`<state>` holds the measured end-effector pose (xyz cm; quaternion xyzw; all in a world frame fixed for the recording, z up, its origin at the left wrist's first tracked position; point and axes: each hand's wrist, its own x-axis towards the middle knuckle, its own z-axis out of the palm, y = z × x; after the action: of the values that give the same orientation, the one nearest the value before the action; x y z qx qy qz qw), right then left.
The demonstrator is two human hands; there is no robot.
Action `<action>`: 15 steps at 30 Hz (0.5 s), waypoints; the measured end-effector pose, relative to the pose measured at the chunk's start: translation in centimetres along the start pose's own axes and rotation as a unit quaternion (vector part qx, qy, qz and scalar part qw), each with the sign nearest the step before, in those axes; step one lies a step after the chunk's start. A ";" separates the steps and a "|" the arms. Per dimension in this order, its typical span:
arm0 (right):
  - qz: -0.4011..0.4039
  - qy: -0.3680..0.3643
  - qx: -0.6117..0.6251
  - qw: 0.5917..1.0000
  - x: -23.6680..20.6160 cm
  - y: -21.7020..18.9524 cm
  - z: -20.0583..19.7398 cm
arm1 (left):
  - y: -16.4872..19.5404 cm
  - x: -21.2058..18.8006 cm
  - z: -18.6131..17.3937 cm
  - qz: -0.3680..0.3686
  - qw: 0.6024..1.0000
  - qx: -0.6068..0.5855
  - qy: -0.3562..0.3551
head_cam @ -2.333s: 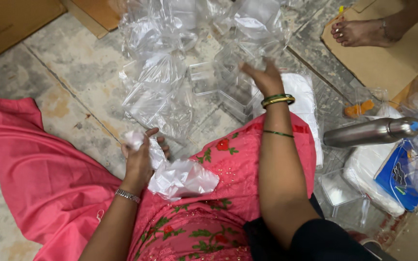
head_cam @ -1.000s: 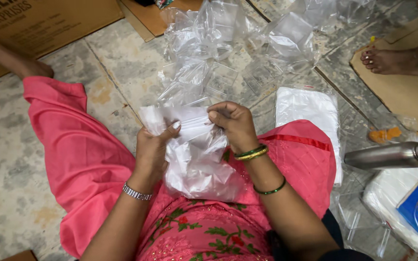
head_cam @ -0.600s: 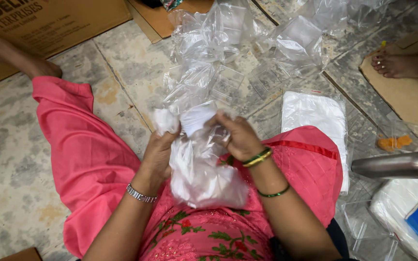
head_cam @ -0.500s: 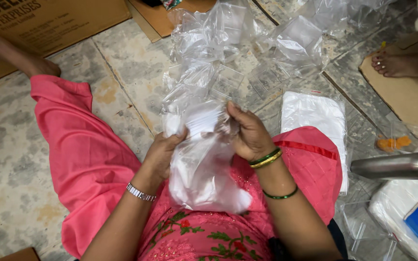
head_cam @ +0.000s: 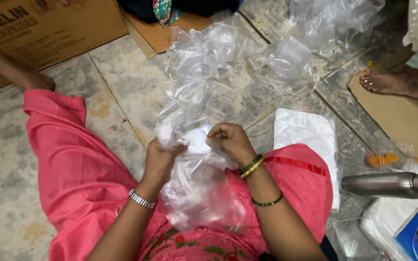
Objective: The person sits on the floor and packs clear plastic boxes into thin plastic bags one at a time, opening each bag, inserting a box, and gathering the bag closed, placing finished bags aside while other workers handle boxes nearby.
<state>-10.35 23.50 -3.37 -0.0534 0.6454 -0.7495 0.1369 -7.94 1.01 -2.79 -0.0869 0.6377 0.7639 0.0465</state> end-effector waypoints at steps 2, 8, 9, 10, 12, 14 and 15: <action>-0.022 0.047 0.023 0.998 -0.3 -0.6 -0.1 | 0.3 0.0 -0.4 0.003 0.999 -0.030 0.039; 0.048 0.011 0.173 0.984 -1.3 -2.2 1.3 | 0.9 -1.9 0.8 0.142 0.970 0.189 0.047; -0.010 -0.001 0.066 0.998 -1.4 -2.1 1.6 | 0.8 -2.2 1.0 0.176 0.948 0.259 0.052; -0.070 -0.013 -0.040 0.997 -1.5 -1.9 1.8 | 0.9 -2.5 1.1 0.177 0.956 0.230 0.052; -0.046 -0.006 0.059 0.997 -1.4 -1.3 1.8 | 0.9 -2.6 0.9 0.180 0.967 0.174 0.048; -0.022 0.024 0.085 0.996 -1.1 -1.0 1.2 | 1.0 -2.4 0.3 0.210 0.968 0.126 0.061; -0.010 0.049 0.062 0.997 -1.0 -0.9 0.9 | 1.1 -2.2 0.1 0.226 0.966 0.102 0.068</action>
<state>-9.30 22.98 -2.26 -0.0141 0.6030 -0.7913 0.1006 -5.95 0.96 -1.33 0.0130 0.7170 0.6779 -0.1620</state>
